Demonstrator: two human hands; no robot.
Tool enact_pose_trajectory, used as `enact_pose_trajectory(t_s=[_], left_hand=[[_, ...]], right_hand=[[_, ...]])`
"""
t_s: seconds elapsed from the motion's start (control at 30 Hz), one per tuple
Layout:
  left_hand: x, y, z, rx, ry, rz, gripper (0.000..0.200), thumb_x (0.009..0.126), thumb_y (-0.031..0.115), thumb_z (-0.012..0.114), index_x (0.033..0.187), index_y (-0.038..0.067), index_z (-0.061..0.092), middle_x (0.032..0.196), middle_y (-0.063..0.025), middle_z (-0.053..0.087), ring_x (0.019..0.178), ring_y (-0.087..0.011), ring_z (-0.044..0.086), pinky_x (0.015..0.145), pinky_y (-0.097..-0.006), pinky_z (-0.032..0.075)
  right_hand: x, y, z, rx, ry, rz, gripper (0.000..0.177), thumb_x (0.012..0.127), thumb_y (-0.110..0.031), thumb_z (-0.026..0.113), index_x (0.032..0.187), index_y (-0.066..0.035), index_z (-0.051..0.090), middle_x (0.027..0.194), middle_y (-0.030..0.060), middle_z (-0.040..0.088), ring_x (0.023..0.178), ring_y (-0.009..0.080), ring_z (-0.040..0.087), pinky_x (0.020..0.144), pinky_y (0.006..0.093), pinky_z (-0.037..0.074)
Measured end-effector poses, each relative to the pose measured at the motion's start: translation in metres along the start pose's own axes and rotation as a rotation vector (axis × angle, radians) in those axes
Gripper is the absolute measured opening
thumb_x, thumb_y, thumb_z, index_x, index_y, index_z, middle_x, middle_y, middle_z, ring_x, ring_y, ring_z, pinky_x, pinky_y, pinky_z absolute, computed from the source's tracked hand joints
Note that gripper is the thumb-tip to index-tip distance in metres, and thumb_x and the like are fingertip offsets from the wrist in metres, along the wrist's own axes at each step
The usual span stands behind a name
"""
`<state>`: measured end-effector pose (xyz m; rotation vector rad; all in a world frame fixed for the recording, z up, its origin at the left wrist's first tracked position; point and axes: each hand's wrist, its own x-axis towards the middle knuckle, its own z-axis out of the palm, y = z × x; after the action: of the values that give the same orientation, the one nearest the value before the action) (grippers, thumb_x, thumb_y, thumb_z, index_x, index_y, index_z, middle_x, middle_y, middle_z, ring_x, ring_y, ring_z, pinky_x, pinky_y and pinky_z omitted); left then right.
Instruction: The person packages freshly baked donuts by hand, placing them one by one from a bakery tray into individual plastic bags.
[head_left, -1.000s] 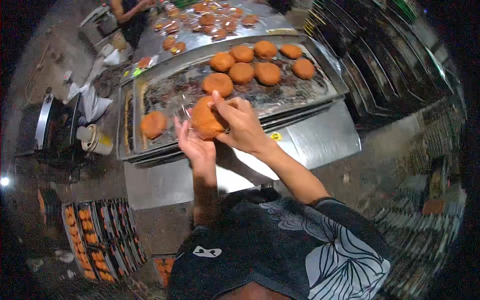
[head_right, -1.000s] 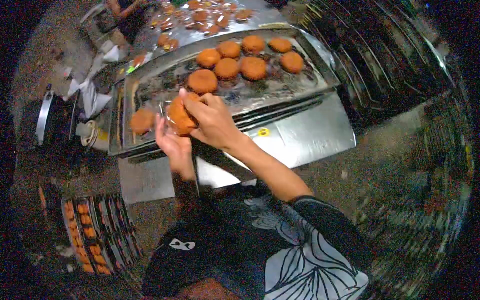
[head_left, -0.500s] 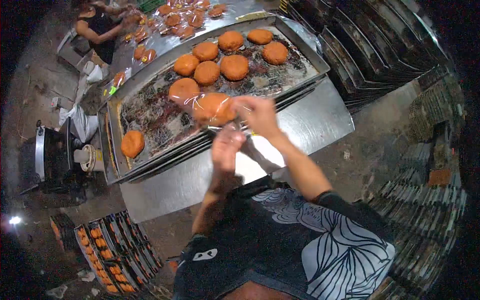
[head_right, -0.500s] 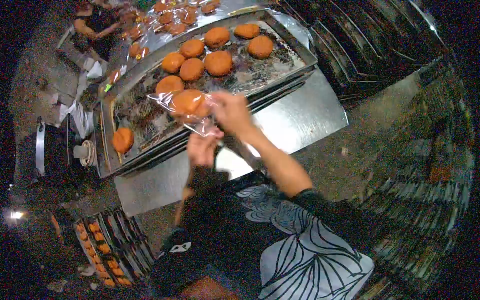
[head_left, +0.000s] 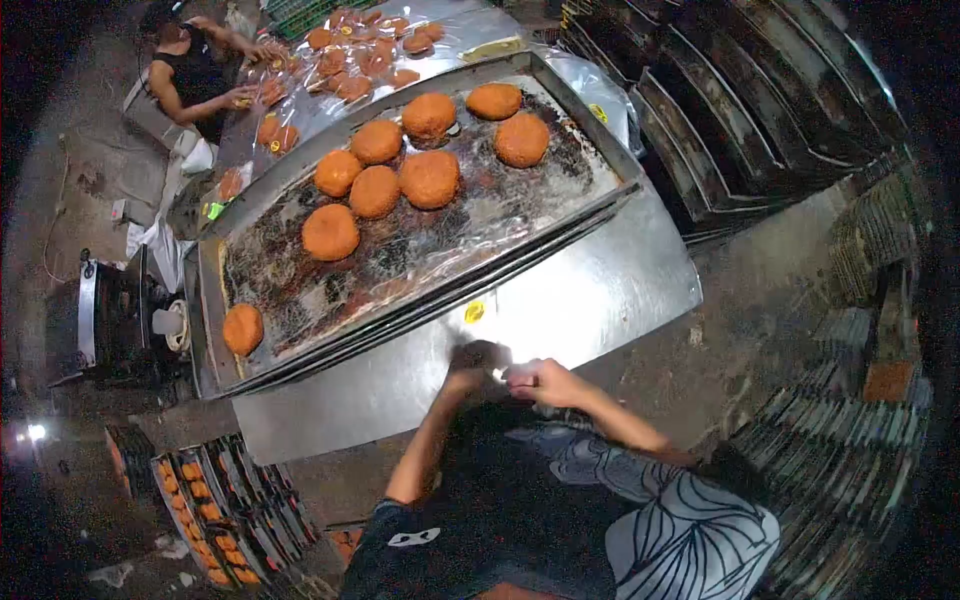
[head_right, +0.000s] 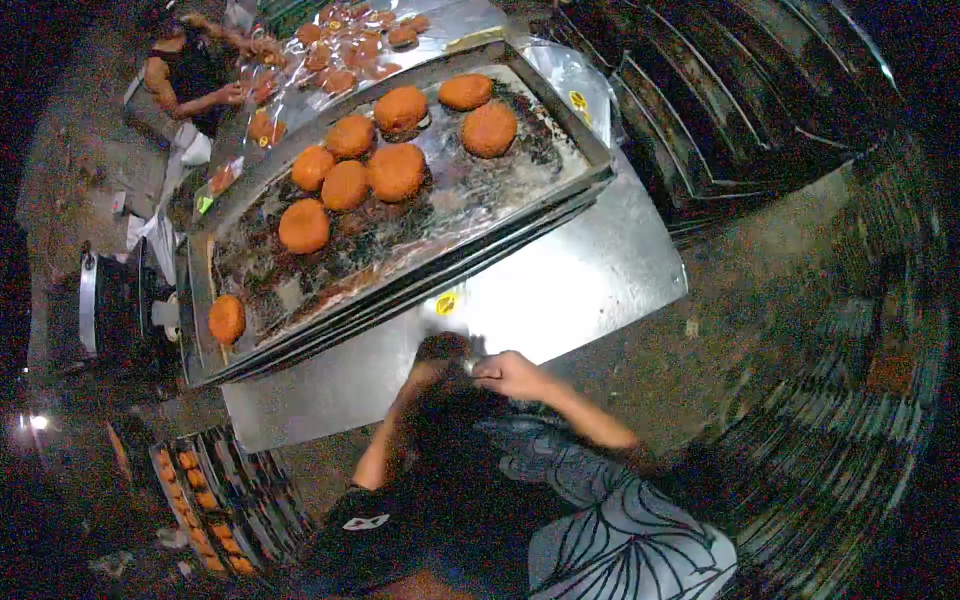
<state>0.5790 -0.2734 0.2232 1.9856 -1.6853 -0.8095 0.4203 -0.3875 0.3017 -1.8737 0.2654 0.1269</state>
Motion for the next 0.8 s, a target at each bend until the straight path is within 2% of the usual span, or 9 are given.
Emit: enact_pose_trajectory(t_s=[0.07, 0.17, 0.23, 0.37, 0.5, 0.57, 0.63, 0.73, 0.8], left_hand=[[-0.006, 0.066, -0.043, -0.886, 0.078, -0.404, 0.036, 0.078, 0.033, 0.056, 0.094, 0.001, 0.055, 0.080, -0.0114, 0.060, 0.074, -0.0180, 0.057, 0.067, -0.0308, 0.045], [-0.001, 0.080, -0.046, -0.666, 0.112, -0.267, 0.031, 0.080, 0.029, 0.055, 0.087, -0.001, 0.059, 0.077, -0.0113, 0.061, 0.073, -0.0169, 0.058, 0.067, -0.0302, 0.045], [0.001, 0.090, -0.043, -0.654, 0.053, -0.539, 0.028, 0.079, 0.027, 0.056, 0.079, -0.001, 0.062, 0.079, -0.0095, 0.062, 0.073, -0.0157, 0.058, 0.067, -0.0296, 0.045], [-0.002, 0.082, -0.028, -0.881, 0.380, -0.001, 0.013, 0.072, 0.018, 0.064, 0.079, 0.007, 0.064, 0.072, -0.0049, 0.060, 0.066, -0.0139, 0.056, 0.061, -0.0277, 0.044], [-0.020, 0.119, -0.084, -0.173, 0.837, 0.386, 0.016, 0.061, -0.001, 0.063, 0.074, 0.007, 0.061, 0.068, -0.0050, 0.051, 0.061, -0.0168, 0.050, 0.052, -0.0258, 0.041], [-0.027, 0.103, -0.095, -0.401, 0.954, 0.197, 0.019, 0.069, 0.007, 0.061, 0.087, 0.005, 0.056, 0.080, -0.0070, 0.052, 0.069, -0.0188, 0.052, 0.058, -0.0294, 0.043], [-0.030, 0.100, -0.135, -1.005, 1.217, 0.132, 0.034, 0.076, 0.020, 0.060, 0.103, 0.005, 0.048, 0.093, -0.0082, 0.053, 0.084, -0.0218, 0.052, 0.074, -0.0352, 0.043], [-0.093, 0.070, -0.185, -1.684, 0.968, 0.200, 0.034, 0.082, 0.026, 0.051, 0.106, 0.003, 0.044, 0.092, -0.0110, 0.052, 0.086, -0.0205, 0.051, 0.083, -0.0384, 0.041], [-0.122, 0.032, -0.192, -1.654, 1.174, 0.102, 0.034, 0.084, 0.026, 0.049, 0.108, 0.003, 0.042, 0.093, -0.0116, 0.051, 0.087, -0.0205, 0.050, 0.085, -0.0398, 0.040]], right_hand=[[0.009, 0.021, -0.004, -0.034, 0.034, -0.055, 0.017, 0.076, -0.014, 0.059, 0.090, -0.004, 0.059, 0.084, 0.0147, 0.060, 0.075, 0.0210, 0.058, 0.069, 0.0330, 0.044], [0.004, 0.026, -0.007, -0.046, 0.075, -0.176, 0.019, 0.078, -0.012, 0.056, 0.095, -0.003, 0.056, 0.080, 0.0198, 0.057, 0.075, 0.0217, 0.057, 0.068, 0.0349, 0.044], [-0.019, 0.026, 0.003, -0.188, 0.315, 0.218, 0.019, 0.082, -0.009, 0.049, 0.099, -0.002, 0.052, 0.072, 0.0176, 0.057, 0.067, 0.0227, 0.057, 0.061, 0.0339, 0.044], [-0.010, -0.014, 0.014, 0.122, 0.574, 0.264, 0.018, 0.085, -0.010, 0.043, 0.100, -0.001, 0.049, 0.062, 0.0046, 0.051, 0.049, 0.0158, 0.050, 0.042, 0.0281, 0.043], [0.041, -0.094, -0.033, 1.494, 0.200, 0.236, 0.042, 0.084, -0.015, 0.048, 0.121, 0.000, 0.036, 0.077, 0.0093, 0.055, 0.056, 0.0124, 0.050, 0.042, 0.0241, 0.043], [0.071, -0.126, -0.027, 1.001, 0.378, -0.311, 0.056, 0.085, -0.039, 0.042, 0.126, -0.003, 0.029, 0.120, 0.0144, 0.043, 0.107, 0.0220, 0.046, 0.078, 0.0327, 0.045], [0.088, -0.174, 0.000, 1.500, 0.070, -0.551, 0.057, 0.085, -0.037, 0.043, 0.128, -0.004, 0.026, 0.125, 0.0130, 0.038, 0.112, 0.0239, 0.042, 0.081, 0.0323, 0.045], [0.122, -0.172, 0.056, 1.274, -0.162, -0.049, 0.048, 0.087, -0.024, 0.041, 0.130, -0.011, 0.024, 0.125, 0.0135, 0.039, 0.104, 0.0251, 0.049, 0.082, 0.0365, 0.045], [0.154, -0.189, 0.052, 0.374, -0.268, -0.198, 0.057, 0.082, -0.033, 0.048, 0.128, -0.008, 0.027, 0.123, 0.0189, 0.039, 0.101, 0.0274, 0.050, 0.084, 0.0372, 0.042]])
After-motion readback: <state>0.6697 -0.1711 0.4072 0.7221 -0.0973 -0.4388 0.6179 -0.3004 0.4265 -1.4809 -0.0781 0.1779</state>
